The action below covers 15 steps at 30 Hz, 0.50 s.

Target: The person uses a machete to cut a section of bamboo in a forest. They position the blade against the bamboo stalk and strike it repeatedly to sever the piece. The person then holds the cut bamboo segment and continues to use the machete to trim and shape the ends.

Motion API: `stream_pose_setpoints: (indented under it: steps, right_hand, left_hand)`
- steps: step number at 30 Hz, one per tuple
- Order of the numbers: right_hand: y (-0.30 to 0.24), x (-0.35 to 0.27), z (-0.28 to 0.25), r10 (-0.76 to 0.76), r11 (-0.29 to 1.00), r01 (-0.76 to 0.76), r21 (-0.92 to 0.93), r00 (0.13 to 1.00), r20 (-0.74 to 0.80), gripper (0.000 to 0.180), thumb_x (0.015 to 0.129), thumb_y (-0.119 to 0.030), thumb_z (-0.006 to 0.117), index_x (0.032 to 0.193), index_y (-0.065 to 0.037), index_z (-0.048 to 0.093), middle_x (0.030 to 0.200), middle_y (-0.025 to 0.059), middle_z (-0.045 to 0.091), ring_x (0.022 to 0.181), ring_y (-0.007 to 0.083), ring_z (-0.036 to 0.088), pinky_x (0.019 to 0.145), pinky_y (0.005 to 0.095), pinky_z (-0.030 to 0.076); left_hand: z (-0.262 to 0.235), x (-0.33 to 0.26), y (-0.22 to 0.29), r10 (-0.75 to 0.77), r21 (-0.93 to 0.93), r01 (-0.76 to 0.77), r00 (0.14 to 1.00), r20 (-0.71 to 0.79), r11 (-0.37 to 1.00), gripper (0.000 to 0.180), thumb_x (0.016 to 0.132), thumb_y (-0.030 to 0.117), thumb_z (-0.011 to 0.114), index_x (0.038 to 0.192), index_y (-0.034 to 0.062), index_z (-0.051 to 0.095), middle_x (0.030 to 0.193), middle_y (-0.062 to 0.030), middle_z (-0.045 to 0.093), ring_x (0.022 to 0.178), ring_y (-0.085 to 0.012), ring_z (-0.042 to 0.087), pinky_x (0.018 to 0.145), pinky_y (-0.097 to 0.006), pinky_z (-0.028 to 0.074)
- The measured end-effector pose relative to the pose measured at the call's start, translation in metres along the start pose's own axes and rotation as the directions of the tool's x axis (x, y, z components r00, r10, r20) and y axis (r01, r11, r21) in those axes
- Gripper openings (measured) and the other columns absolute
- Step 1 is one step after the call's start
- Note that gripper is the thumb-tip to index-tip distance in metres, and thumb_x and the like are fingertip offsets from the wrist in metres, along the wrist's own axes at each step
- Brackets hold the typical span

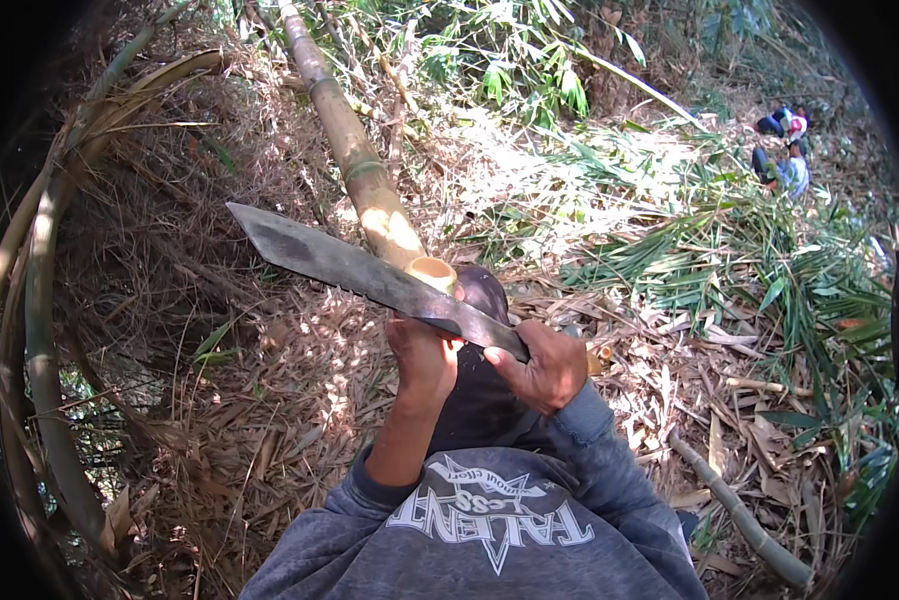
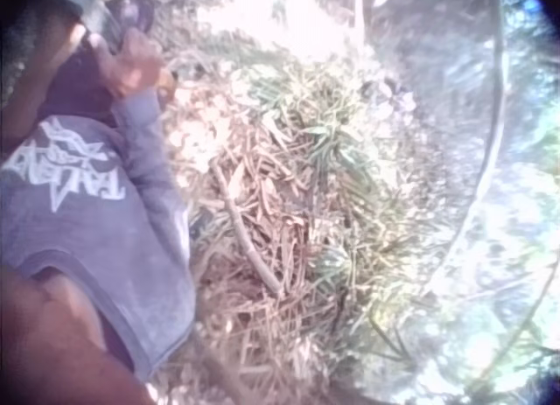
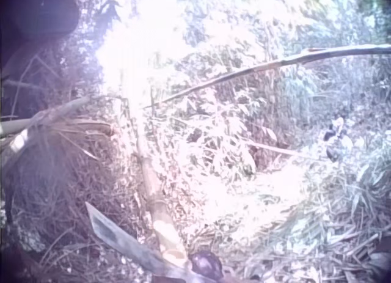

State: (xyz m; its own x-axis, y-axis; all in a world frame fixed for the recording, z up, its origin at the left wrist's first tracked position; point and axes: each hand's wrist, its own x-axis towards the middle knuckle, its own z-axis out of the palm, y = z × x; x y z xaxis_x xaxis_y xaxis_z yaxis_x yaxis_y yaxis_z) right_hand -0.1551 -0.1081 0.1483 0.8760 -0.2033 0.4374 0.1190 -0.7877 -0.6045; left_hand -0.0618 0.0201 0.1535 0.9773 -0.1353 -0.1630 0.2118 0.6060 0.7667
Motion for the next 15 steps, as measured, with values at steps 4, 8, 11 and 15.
stream_pose_setpoints:
  steps: [4, 8, 11, 15]
  right_hand:
    - [0.001, 0.001, -0.001, 0.020, 1.000, -0.020, -0.003, 1.000, 0.010, 0.050, 0.080, -0.051, 0.068, 0.069, -0.004, 0.052, 0.061, 0.0133, 0.054, 0.052, 0.0309, 0.058, 0.046, 0.0399, 0.045]
    - [0.000, 0.002, -0.001, 0.046, 0.999, -0.046, 0.000, 0.999, 0.028, 0.051, 0.081, -0.052, 0.067, 0.069, -0.004, 0.052, 0.061, 0.0134, 0.055, 0.052, 0.0309, 0.059, 0.046, 0.0401, 0.045]
    - [-0.001, 0.002, 0.000, 0.041, 0.999, -0.041, -0.001, 0.999, 0.015, 0.052, 0.081, -0.053, 0.066, 0.068, -0.004, 0.052, 0.061, 0.0135, 0.055, 0.052, 0.0309, 0.058, 0.046, 0.0398, 0.045]
    - [0.001, 0.000, 0.000, 0.025, 1.000, -0.025, 0.002, 0.999, 0.020, 0.052, 0.081, -0.053, 0.066, 0.068, -0.005, 0.052, 0.060, 0.0135, 0.055, 0.051, 0.0306, 0.058, 0.045, 0.0398, 0.045]
  left_hand:
    - [0.013, -0.002, 0.006, -0.026, -0.110, 0.016, 0.995, -0.096, 0.994, 0.035, 0.097, 0.037, 0.047, 0.111, 0.0051, 0.054, 0.091, -0.0067, 0.063, 0.076, -0.0162, 0.064, 0.057, -0.029, 0.053]
    - [0.000, 0.004, 0.001, -0.041, -0.092, 0.041, 0.999, 0.007, 0.995, 0.038, 0.096, 0.040, 0.048, 0.113, 0.0059, 0.052, 0.093, -0.0064, 0.063, 0.080, -0.0171, 0.064, 0.065, -0.031, 0.054]
    - [0.001, 0.003, 0.002, -0.016, -0.088, 0.016, 1.000, 0.010, 0.996, 0.041, 0.095, 0.043, 0.050, 0.114, 0.0059, 0.052, 0.093, -0.0062, 0.063, 0.079, -0.0170, 0.064, 0.063, -0.030, 0.054]
    - [0.002, 0.000, 0.001, 0.037, -0.060, -0.034, 0.998, 0.044, 0.998, 0.045, 0.093, 0.046, 0.052, 0.114, 0.0060, 0.051, 0.094, -0.0062, 0.062, 0.079, -0.0164, 0.064, 0.055, -0.027, 0.052]
